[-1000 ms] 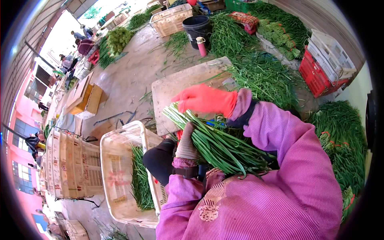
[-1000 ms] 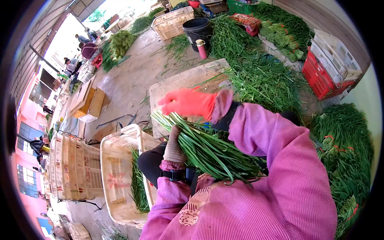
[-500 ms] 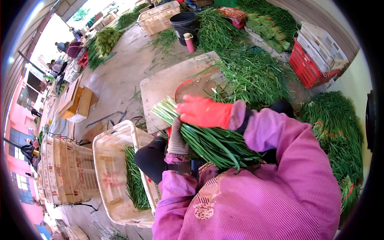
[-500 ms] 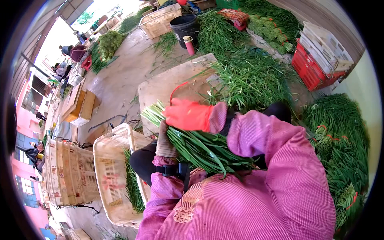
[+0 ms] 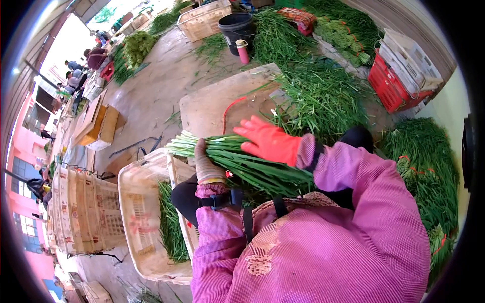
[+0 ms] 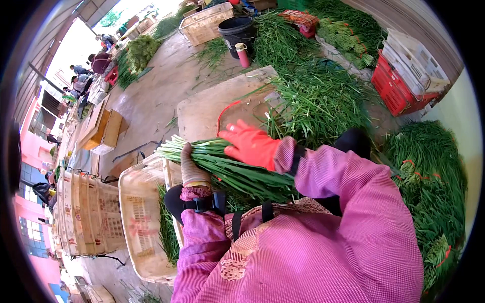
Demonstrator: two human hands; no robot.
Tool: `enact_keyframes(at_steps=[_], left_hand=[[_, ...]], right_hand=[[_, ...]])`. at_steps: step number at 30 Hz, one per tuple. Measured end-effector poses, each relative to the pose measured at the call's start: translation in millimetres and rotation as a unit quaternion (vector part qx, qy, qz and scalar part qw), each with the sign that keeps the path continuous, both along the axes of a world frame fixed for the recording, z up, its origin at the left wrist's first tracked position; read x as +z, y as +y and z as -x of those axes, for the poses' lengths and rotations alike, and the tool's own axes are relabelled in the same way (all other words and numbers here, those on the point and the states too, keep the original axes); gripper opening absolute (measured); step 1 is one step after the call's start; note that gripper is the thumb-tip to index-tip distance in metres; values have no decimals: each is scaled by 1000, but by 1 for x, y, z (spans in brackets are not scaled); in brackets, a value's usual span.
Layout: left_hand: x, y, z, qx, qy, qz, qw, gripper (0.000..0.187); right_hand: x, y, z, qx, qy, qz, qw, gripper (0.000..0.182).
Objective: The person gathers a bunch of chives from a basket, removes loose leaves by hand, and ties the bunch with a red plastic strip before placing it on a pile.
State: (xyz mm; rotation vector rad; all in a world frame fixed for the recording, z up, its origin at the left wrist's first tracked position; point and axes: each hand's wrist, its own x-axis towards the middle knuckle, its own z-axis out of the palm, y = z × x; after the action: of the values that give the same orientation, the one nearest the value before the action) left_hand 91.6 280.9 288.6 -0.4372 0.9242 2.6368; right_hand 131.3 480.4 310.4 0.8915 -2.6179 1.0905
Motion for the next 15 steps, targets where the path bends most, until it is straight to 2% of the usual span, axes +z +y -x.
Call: enact_keyframes(at_steps=[2, 3, 4, 6, 8, 10, 12, 14, 15], left_hand=[[4, -4, 4, 63, -53, 2, 997, 49], [21, 2, -4, 73, -64, 4, 995, 51], [25, 3, -5, 73, -64, 4, 995, 51], [29, 6, -4, 69, -65, 3, 995, 46], [23, 7, 0, 96, -65, 16, 993, 45], [28, 10, -2, 132, -53, 62, 988, 45], [25, 8, -1, 142, -50, 73, 986, 46], [11, -3, 7, 150, -28, 50, 987, 49], [25, -1, -2, 149, -42, 67, 986, 52]], right_hand=[[33, 4, -18, -148, 106, -37, 983, 34], [48, -4, -26, -175, 133, -65, 973, 26], [49, -13, -32, -175, 133, -65, 973, 26], [50, -28, -42, -106, 122, -219, 962, 31], [23, -41, -33, -109, 141, -215, 960, 33], [10, -50, -25, -127, 138, -261, 947, 30], [7, -52, -20, -130, 146, -262, 945, 26], [21, -49, -19, -161, 80, -233, 956, 24], [34, -43, -19, -170, 92, -177, 965, 20]])
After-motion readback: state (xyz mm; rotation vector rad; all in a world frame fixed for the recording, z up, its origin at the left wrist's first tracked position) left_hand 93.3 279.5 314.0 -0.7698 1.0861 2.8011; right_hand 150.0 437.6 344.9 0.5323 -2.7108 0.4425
